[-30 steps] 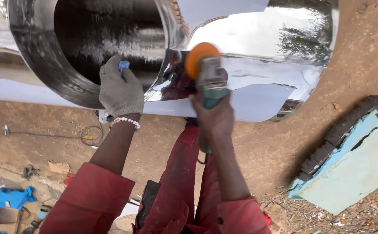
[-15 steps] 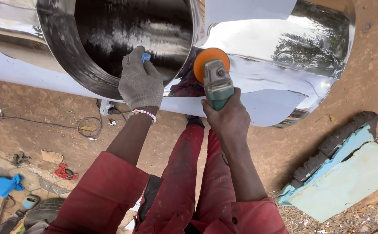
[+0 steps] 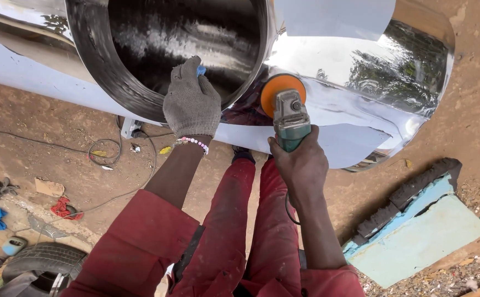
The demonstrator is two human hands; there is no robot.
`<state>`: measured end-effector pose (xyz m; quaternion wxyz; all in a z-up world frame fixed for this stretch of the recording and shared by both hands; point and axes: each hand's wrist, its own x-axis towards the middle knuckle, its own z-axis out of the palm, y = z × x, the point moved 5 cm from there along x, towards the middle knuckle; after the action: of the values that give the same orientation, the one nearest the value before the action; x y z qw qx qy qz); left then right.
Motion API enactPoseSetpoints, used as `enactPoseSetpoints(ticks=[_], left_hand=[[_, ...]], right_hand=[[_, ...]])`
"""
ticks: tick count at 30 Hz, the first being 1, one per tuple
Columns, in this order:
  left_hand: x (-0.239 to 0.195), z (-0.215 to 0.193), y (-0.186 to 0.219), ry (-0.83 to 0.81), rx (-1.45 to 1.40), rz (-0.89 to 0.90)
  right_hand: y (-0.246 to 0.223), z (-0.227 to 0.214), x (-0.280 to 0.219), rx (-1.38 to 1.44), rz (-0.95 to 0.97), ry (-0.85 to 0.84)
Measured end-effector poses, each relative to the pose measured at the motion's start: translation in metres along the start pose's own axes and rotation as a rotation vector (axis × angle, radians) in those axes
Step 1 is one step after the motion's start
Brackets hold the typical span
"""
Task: Using a handheld angle grinder to polish and smooth the weld seam on a large stainless steel tank.
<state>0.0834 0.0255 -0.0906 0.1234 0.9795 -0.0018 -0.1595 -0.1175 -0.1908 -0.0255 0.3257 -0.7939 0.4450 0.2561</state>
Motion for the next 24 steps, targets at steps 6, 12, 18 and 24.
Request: enactPoseSetpoints(ticks=[6, 12, 18, 24], left_hand=[[0.002, 0.003, -0.002, -0.011, -0.026, -0.005], [-0.001, -0.008, 0.004, 0.155, -0.094, 0.128], [0.000, -0.008, 0.005, 0.129, -0.084, 0.100], [0.001, 0.000, -0.002, 0.035, -0.008, -0.022]], right_hand=[[-0.010, 0.019, 0.011, -0.027, -0.068, 0.009], [-0.003, 0.003, 0.015, 0.001, 0.081, -0.056], [0.031, -0.022, -0.002, 0.062, 0.264, -0.008], [0.023, -0.002, 0.021, 0.144, 0.136, 0.106]])
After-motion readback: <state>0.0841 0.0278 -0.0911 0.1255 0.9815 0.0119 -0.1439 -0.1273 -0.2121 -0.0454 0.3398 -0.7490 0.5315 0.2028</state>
